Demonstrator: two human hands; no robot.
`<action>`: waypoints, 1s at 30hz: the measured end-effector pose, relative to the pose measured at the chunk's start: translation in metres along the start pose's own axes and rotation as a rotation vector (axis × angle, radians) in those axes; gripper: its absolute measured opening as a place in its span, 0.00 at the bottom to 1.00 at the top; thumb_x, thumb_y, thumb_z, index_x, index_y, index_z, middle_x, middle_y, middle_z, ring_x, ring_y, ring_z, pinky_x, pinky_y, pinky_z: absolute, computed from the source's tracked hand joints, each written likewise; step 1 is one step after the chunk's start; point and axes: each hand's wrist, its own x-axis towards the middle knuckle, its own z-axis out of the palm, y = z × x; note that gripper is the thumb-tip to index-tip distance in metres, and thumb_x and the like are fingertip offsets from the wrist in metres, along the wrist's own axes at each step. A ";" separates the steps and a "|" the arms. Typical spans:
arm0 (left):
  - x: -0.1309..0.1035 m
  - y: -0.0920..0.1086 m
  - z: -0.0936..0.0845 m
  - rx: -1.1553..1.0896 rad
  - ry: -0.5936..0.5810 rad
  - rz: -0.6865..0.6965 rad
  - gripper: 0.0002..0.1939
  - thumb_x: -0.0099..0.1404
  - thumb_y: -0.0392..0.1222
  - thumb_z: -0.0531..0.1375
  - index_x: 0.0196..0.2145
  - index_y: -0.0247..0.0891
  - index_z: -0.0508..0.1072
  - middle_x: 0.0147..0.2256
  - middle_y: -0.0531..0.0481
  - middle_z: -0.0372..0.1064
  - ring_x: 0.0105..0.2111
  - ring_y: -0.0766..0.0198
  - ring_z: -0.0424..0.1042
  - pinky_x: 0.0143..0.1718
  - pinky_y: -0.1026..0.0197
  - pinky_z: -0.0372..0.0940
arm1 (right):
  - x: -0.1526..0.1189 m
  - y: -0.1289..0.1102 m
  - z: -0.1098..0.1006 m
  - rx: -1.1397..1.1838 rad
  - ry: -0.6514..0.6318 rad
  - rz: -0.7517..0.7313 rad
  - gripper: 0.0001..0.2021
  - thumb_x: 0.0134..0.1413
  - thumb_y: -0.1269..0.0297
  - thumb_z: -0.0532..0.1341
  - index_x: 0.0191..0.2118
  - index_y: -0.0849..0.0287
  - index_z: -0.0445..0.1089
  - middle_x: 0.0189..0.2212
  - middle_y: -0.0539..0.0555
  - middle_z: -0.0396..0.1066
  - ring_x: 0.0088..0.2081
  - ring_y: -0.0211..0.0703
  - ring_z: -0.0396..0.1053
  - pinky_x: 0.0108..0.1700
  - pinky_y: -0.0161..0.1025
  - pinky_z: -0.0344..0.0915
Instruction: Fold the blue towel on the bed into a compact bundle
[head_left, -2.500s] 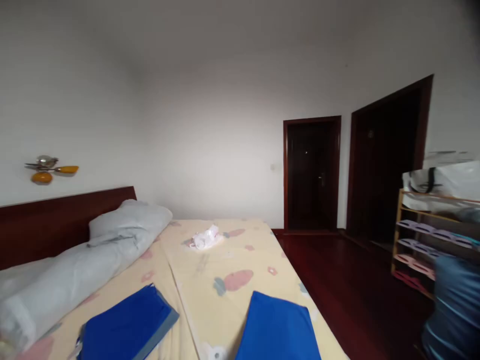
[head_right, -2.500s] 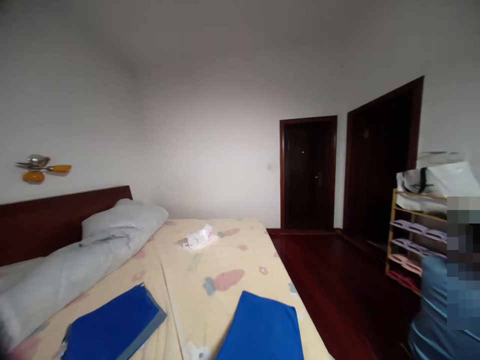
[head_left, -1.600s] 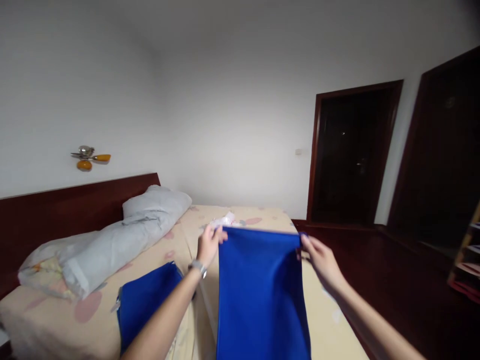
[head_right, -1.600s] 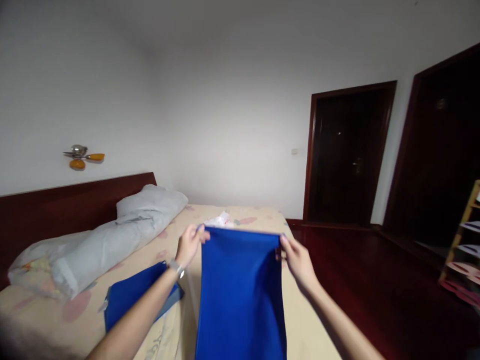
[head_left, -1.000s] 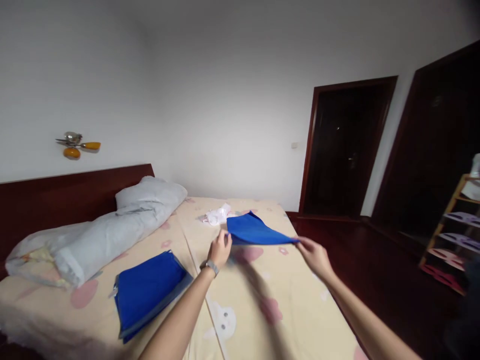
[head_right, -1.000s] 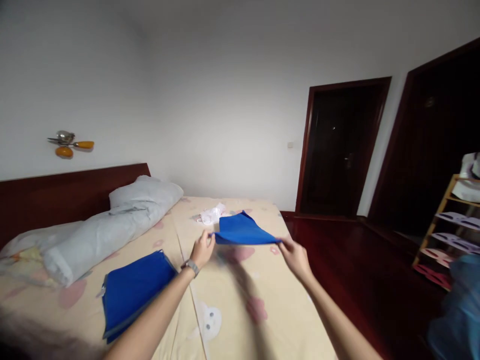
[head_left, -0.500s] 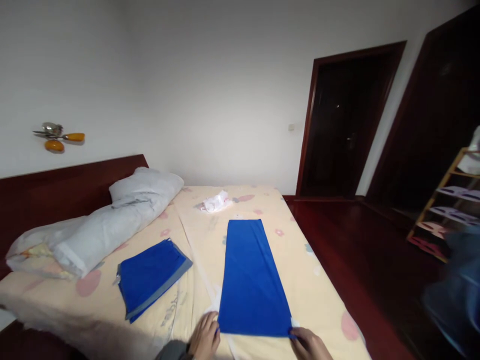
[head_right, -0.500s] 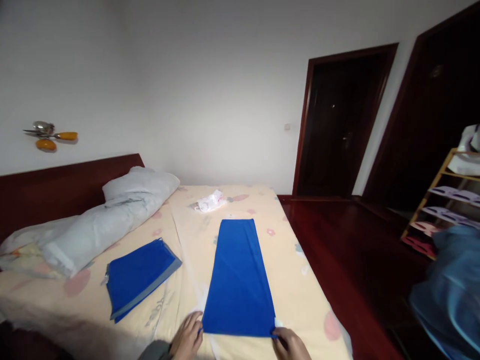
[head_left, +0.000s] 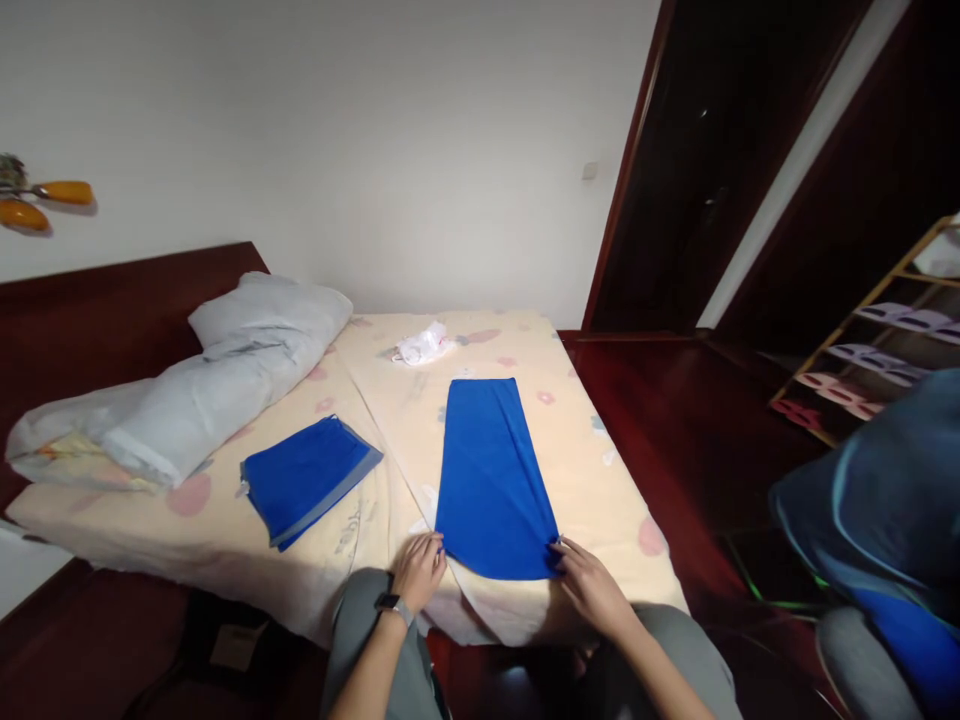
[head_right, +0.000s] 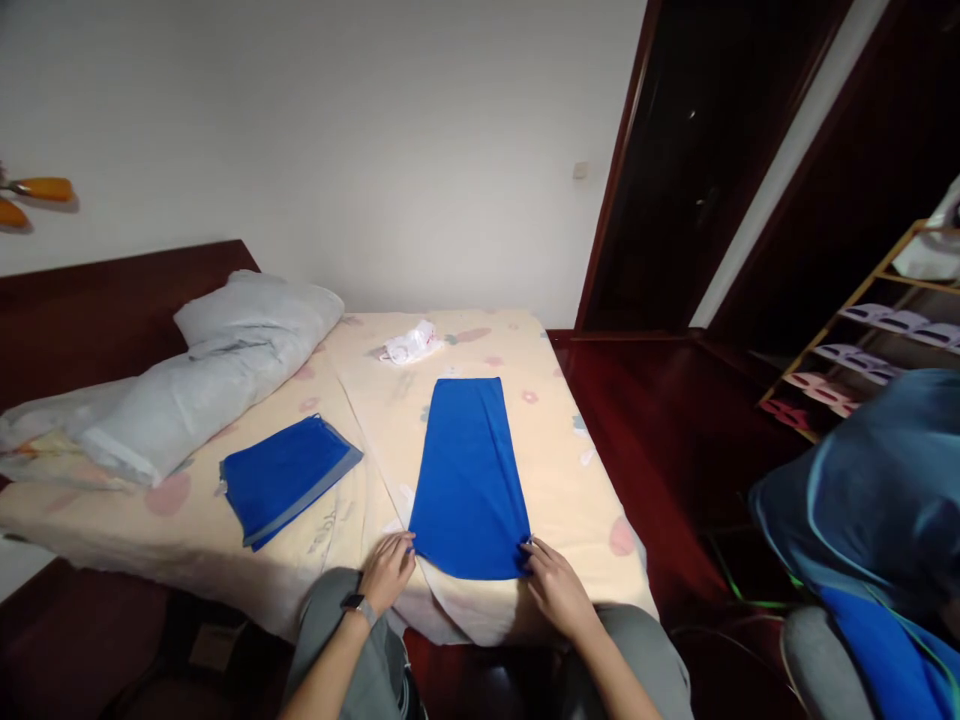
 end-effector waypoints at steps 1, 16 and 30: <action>0.004 -0.001 0.001 -0.008 -0.047 0.020 0.12 0.66 0.34 0.53 0.42 0.42 0.75 0.46 0.45 0.76 0.49 0.56 0.73 0.55 0.51 0.66 | 0.003 0.001 -0.001 -0.044 -0.033 -0.015 0.14 0.52 0.70 0.53 0.40 0.59 0.74 0.61 0.57 0.65 0.66 0.54 0.55 0.67 0.54 0.55; 0.034 -0.022 0.019 -0.221 -0.136 -0.369 0.16 0.71 0.47 0.49 0.46 0.39 0.72 0.36 0.46 0.76 0.36 0.60 0.76 0.37 0.61 0.67 | 0.034 0.032 0.012 -0.009 0.037 0.280 0.21 0.65 0.53 0.46 0.43 0.58 0.73 0.43 0.60 0.76 0.47 0.52 0.72 0.51 0.45 0.65; 0.034 -0.013 0.014 0.031 -0.187 -0.442 0.10 0.70 0.43 0.56 0.44 0.42 0.76 0.41 0.48 0.79 0.43 0.60 0.76 0.44 0.62 0.62 | 0.036 0.032 0.015 0.073 0.093 0.321 0.20 0.59 0.52 0.51 0.39 0.59 0.76 0.43 0.62 0.78 0.46 0.54 0.73 0.51 0.45 0.65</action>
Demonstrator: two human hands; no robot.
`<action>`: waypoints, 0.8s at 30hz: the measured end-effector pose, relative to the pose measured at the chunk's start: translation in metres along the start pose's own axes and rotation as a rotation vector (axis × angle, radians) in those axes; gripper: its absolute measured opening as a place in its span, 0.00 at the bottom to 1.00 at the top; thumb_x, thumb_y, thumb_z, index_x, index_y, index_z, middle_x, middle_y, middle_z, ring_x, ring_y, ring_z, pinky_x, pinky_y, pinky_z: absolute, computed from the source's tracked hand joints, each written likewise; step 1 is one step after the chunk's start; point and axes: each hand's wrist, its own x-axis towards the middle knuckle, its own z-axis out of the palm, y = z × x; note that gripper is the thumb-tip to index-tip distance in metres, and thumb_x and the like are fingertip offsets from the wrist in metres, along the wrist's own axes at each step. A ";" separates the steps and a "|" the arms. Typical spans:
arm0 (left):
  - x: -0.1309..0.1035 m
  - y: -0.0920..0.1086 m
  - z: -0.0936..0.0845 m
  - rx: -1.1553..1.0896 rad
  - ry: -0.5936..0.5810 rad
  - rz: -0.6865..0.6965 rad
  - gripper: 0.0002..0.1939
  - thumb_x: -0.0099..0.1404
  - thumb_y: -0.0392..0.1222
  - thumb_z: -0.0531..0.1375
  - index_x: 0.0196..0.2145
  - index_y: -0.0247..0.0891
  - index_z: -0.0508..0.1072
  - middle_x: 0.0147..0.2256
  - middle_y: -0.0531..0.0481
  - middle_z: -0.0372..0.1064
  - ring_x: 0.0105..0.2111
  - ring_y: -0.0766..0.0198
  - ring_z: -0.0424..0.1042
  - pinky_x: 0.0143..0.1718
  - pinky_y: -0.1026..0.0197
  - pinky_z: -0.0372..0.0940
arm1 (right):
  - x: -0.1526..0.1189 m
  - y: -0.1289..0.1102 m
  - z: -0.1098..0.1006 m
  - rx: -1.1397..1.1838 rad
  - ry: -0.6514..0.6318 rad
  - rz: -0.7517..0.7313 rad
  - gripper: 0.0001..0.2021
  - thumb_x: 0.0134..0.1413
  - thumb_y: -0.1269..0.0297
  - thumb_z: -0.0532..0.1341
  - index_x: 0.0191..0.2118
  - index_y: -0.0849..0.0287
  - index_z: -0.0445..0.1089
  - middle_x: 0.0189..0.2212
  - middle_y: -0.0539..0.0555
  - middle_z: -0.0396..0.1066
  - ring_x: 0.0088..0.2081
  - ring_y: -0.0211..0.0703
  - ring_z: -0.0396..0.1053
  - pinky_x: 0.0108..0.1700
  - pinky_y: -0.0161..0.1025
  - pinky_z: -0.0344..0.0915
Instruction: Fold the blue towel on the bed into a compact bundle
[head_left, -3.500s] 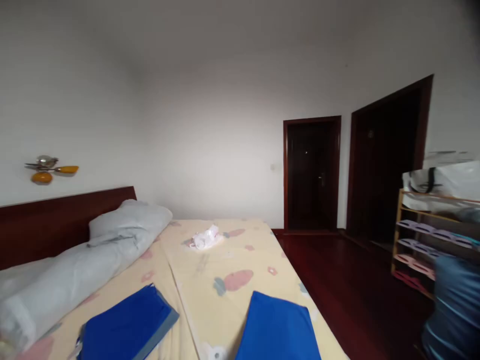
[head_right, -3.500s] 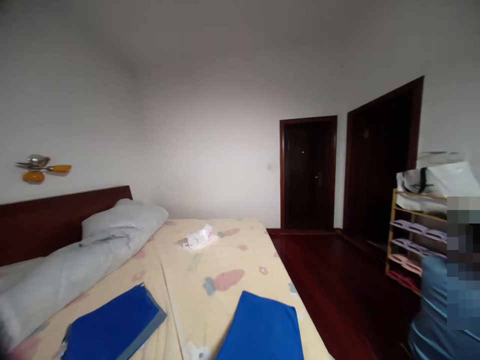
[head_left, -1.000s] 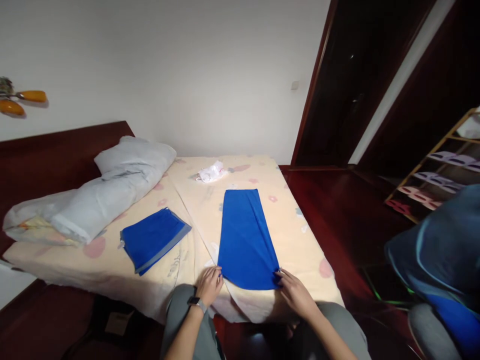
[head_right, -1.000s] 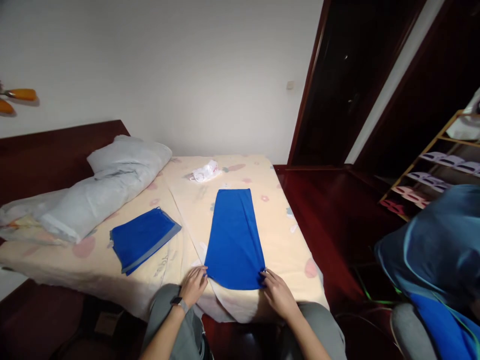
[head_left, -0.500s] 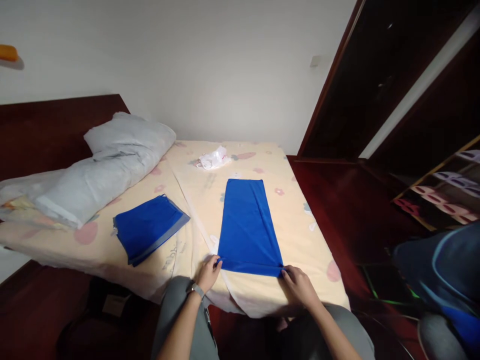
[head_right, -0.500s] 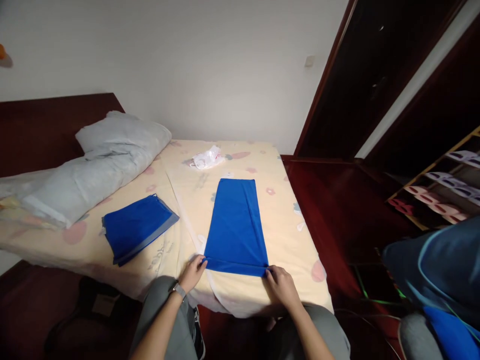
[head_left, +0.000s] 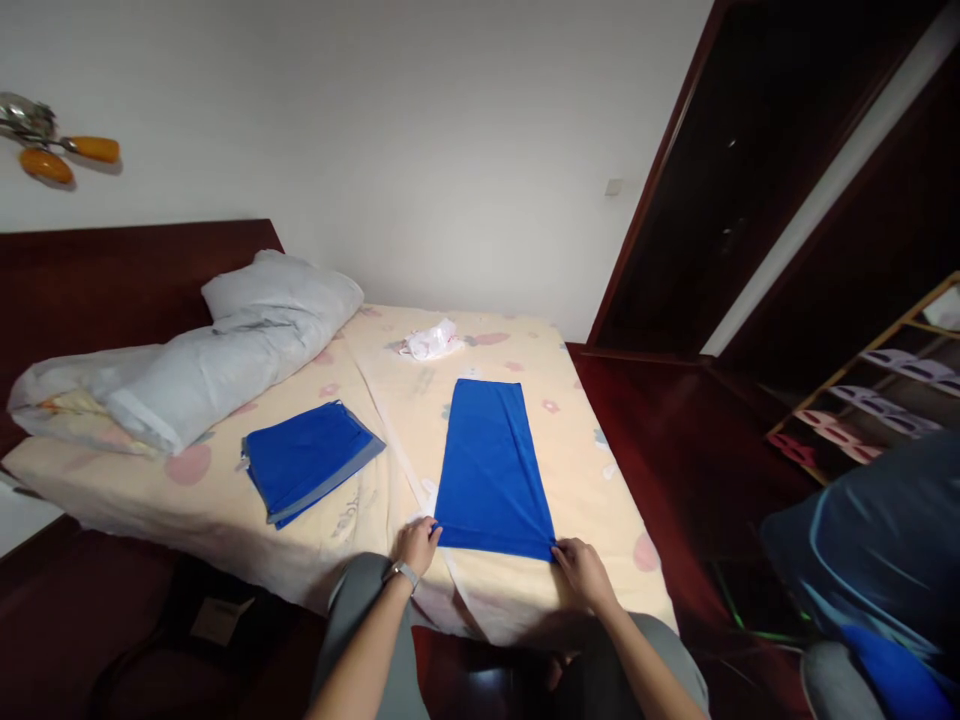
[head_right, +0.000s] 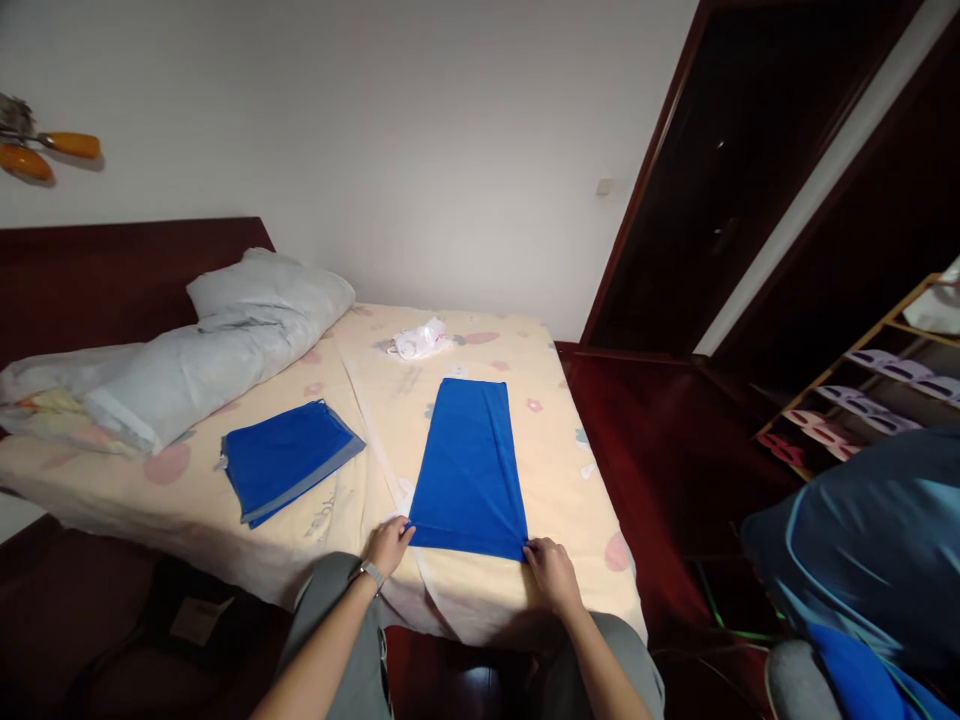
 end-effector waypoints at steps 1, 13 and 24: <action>0.003 0.001 -0.002 0.015 -0.015 -0.002 0.09 0.69 0.43 0.57 0.43 0.43 0.77 0.40 0.49 0.79 0.43 0.60 0.76 0.43 0.62 0.62 | 0.003 0.000 -0.002 0.017 -0.001 -0.010 0.21 0.59 0.52 0.51 0.39 0.59 0.76 0.43 0.62 0.78 0.46 0.54 0.73 0.52 0.44 0.65; 0.020 0.018 -0.004 0.138 -0.092 -0.076 0.10 0.71 0.45 0.55 0.44 0.46 0.76 0.42 0.49 0.79 0.45 0.58 0.76 0.46 0.58 0.59 | 0.018 0.013 0.005 0.047 -0.082 0.133 0.18 0.57 0.51 0.52 0.40 0.57 0.73 0.41 0.59 0.79 0.43 0.53 0.76 0.44 0.42 0.67; 0.029 0.021 -0.005 0.144 -0.171 -0.103 0.09 0.70 0.45 0.56 0.44 0.44 0.75 0.38 0.47 0.80 0.43 0.56 0.77 0.47 0.57 0.59 | 0.033 0.014 -0.002 -0.018 -0.208 0.196 0.20 0.59 0.42 0.53 0.35 0.52 0.72 0.33 0.53 0.79 0.36 0.51 0.76 0.38 0.41 0.64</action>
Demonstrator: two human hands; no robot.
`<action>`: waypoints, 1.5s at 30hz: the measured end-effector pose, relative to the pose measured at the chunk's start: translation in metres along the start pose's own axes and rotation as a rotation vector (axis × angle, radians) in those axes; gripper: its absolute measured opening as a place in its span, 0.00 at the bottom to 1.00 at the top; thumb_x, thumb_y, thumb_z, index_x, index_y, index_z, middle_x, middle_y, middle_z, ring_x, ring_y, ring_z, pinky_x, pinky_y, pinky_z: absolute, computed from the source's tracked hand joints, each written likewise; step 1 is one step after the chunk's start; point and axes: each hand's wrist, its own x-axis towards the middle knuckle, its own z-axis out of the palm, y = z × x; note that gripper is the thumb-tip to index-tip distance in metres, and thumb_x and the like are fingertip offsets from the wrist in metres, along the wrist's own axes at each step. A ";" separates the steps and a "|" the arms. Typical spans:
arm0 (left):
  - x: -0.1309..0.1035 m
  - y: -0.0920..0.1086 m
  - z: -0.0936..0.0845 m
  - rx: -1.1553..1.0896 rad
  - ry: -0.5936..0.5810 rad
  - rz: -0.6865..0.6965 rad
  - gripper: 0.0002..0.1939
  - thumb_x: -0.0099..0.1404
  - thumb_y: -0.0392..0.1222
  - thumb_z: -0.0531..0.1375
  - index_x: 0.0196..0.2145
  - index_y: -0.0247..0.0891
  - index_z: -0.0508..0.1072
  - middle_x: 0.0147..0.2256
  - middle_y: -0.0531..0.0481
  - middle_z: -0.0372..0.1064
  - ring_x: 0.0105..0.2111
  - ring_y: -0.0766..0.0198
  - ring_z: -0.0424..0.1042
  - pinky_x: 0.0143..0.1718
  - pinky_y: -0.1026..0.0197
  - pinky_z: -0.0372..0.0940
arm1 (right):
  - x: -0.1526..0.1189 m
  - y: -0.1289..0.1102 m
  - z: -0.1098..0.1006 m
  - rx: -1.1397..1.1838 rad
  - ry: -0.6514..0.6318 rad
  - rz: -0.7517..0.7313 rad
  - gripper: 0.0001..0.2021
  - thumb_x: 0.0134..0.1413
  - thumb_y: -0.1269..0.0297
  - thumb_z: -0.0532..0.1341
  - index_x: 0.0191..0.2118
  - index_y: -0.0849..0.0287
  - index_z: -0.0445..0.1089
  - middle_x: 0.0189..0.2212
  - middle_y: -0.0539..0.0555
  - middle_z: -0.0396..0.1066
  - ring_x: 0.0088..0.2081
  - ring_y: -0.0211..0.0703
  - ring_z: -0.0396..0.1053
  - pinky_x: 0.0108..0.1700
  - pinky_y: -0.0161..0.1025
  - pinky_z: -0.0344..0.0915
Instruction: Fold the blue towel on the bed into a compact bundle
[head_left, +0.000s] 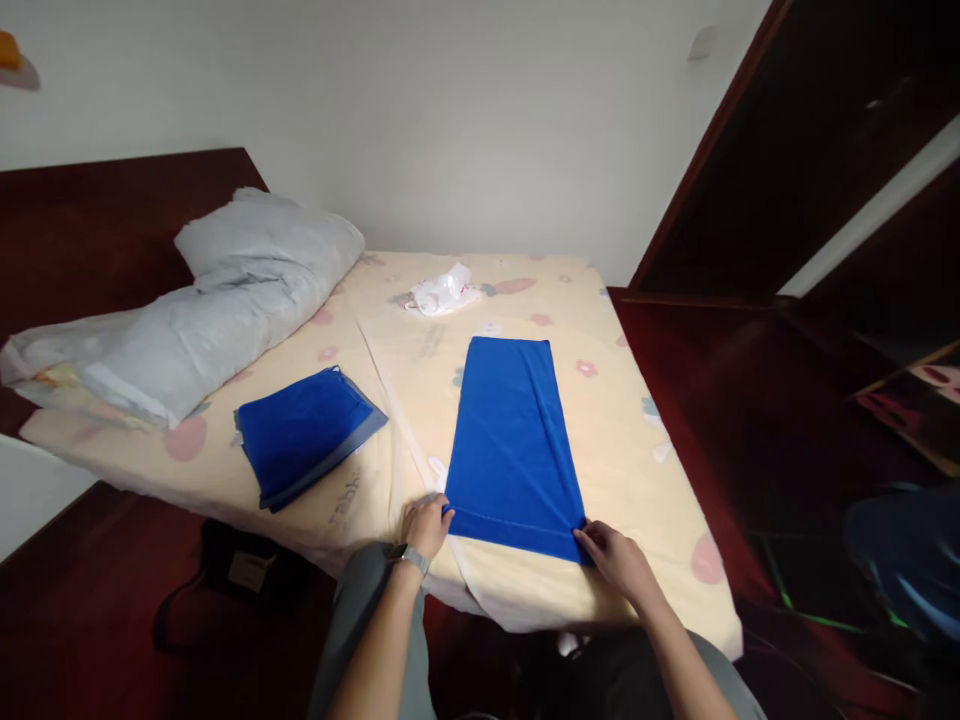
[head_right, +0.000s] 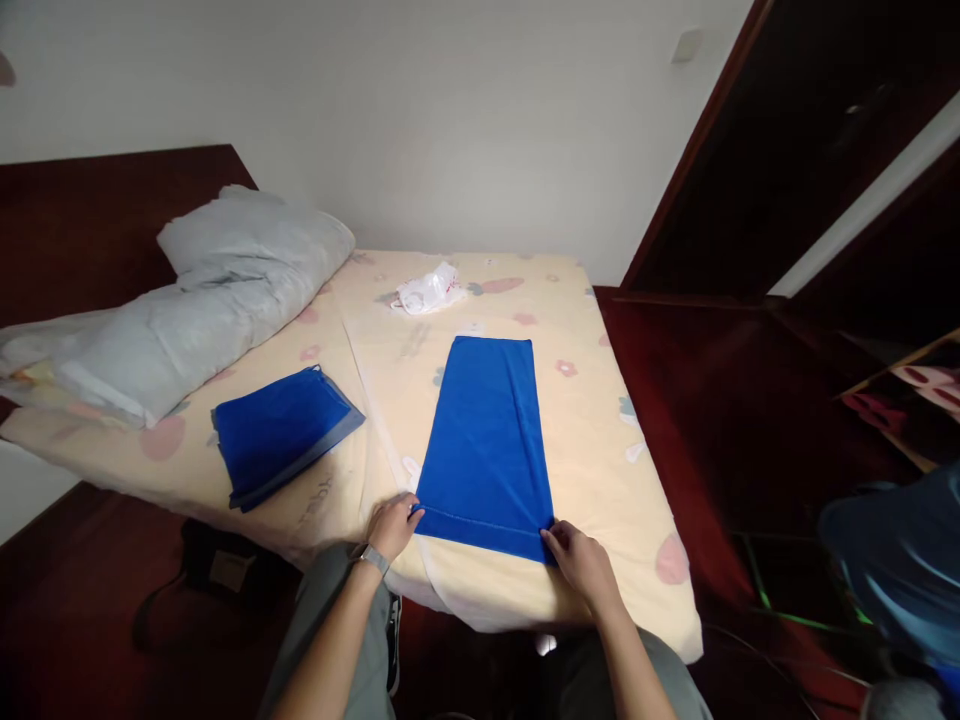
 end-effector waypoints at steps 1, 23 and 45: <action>0.001 -0.002 -0.001 -0.010 -0.010 0.003 0.09 0.69 0.44 0.57 0.44 0.44 0.75 0.38 0.48 0.80 0.43 0.57 0.77 0.46 0.58 0.59 | 0.000 0.000 -0.001 0.002 -0.005 -0.007 0.19 0.60 0.43 0.52 0.36 0.52 0.71 0.35 0.53 0.79 0.37 0.50 0.76 0.39 0.40 0.64; 0.007 -0.002 -0.002 -0.045 -0.003 0.086 0.09 0.71 0.43 0.56 0.47 0.43 0.71 0.37 0.49 0.78 0.40 0.60 0.77 0.40 0.62 0.61 | 0.005 -0.009 0.008 -0.163 0.113 -0.062 0.16 0.67 0.51 0.45 0.44 0.54 0.64 0.38 0.58 0.79 0.39 0.51 0.78 0.39 0.39 0.64; -0.024 -0.008 0.027 0.012 -0.009 0.518 0.27 0.69 0.39 0.54 0.65 0.49 0.60 0.68 0.51 0.52 0.68 0.57 0.49 0.67 0.49 0.48 | -0.036 -0.035 0.015 -0.319 0.161 -0.496 0.17 0.60 0.63 0.55 0.53 0.55 0.71 0.55 0.58 0.71 0.54 0.51 0.69 0.55 0.46 0.65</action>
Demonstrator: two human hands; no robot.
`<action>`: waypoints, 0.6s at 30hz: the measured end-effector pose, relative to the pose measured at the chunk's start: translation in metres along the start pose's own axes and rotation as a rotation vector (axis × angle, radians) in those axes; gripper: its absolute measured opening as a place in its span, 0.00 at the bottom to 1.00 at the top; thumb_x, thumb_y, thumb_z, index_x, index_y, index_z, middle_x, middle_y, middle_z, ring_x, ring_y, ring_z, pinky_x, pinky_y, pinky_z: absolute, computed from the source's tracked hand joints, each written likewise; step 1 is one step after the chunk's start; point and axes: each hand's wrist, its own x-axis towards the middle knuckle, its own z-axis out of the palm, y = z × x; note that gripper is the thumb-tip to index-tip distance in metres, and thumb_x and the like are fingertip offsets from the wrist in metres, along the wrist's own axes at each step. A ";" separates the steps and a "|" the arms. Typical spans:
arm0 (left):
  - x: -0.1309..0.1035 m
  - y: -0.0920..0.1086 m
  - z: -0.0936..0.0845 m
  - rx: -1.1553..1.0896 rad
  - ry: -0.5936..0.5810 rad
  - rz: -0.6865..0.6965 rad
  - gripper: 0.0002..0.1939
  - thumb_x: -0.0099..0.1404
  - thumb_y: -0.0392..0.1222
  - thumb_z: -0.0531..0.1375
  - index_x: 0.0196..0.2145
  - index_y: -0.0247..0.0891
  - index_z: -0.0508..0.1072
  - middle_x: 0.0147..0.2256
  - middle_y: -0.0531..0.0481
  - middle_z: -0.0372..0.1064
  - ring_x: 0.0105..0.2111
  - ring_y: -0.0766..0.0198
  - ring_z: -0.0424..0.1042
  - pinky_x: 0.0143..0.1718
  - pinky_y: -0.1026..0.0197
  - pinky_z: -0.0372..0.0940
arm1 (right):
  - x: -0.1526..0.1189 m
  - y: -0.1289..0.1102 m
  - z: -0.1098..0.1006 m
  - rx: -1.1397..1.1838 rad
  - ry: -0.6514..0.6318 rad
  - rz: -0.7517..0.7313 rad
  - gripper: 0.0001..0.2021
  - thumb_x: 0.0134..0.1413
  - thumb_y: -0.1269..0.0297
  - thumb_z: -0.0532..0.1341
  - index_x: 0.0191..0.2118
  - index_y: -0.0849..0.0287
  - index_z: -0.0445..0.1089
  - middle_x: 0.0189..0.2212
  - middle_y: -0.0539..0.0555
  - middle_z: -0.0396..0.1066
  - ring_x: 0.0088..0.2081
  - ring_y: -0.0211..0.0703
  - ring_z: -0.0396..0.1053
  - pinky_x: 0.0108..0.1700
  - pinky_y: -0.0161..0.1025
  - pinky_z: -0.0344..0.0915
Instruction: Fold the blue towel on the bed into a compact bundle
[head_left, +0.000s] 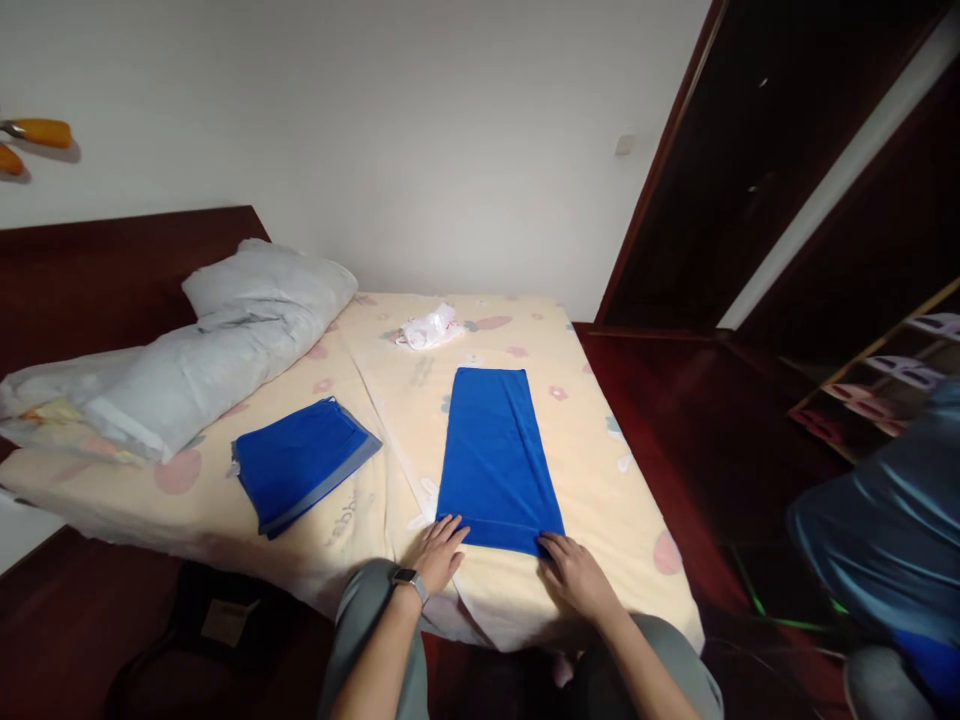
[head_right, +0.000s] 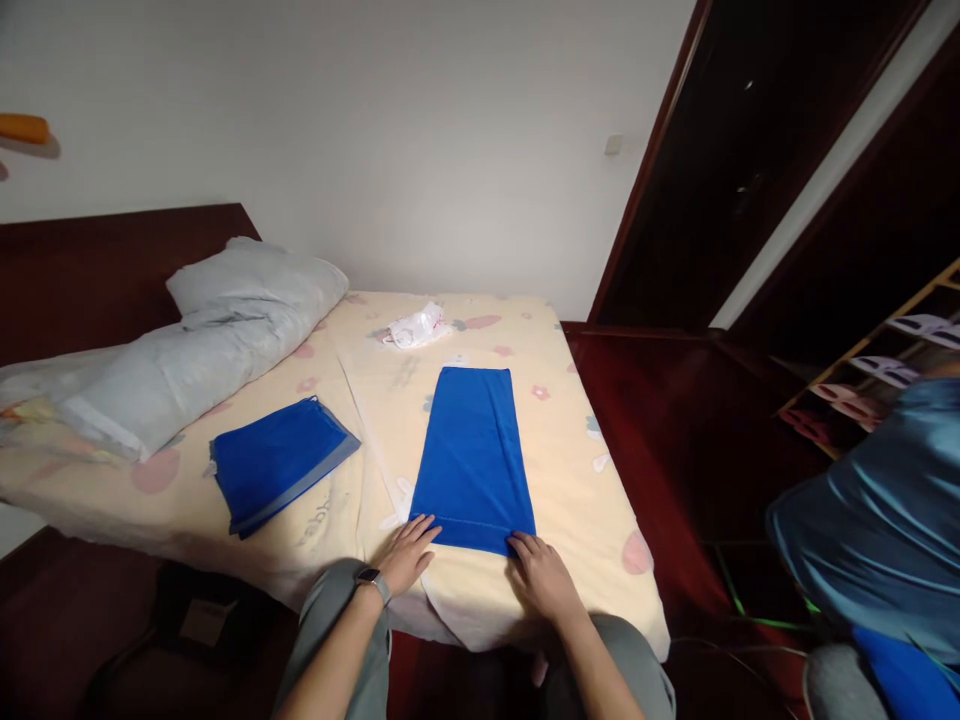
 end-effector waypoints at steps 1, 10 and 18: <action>0.000 -0.004 -0.001 0.007 -0.005 0.006 0.27 0.69 0.39 0.54 0.65 0.50 0.59 0.69 0.51 0.50 0.68 0.58 0.49 0.68 0.49 0.49 | -0.002 0.003 0.003 0.035 -0.009 0.002 0.20 0.59 0.65 0.55 0.56 0.56 0.70 0.57 0.59 0.69 0.56 0.51 0.69 0.57 0.47 0.65; 0.016 -0.018 -0.015 -0.099 0.021 0.000 0.32 0.59 0.25 0.53 0.59 0.46 0.69 0.63 0.51 0.63 0.62 0.62 0.63 0.66 0.55 0.55 | 0.009 0.017 0.008 0.228 0.042 0.207 0.22 0.54 0.68 0.53 0.53 0.58 0.73 0.54 0.58 0.73 0.56 0.50 0.70 0.61 0.45 0.63; 0.055 -0.048 -0.014 -0.460 0.227 -0.311 0.19 0.68 0.54 0.53 0.44 0.38 0.76 0.34 0.48 0.78 0.34 0.60 0.76 0.37 0.61 0.69 | 0.042 0.039 0.003 0.356 0.102 0.487 0.23 0.63 0.49 0.45 0.42 0.56 0.73 0.37 0.55 0.80 0.38 0.48 0.77 0.38 0.37 0.69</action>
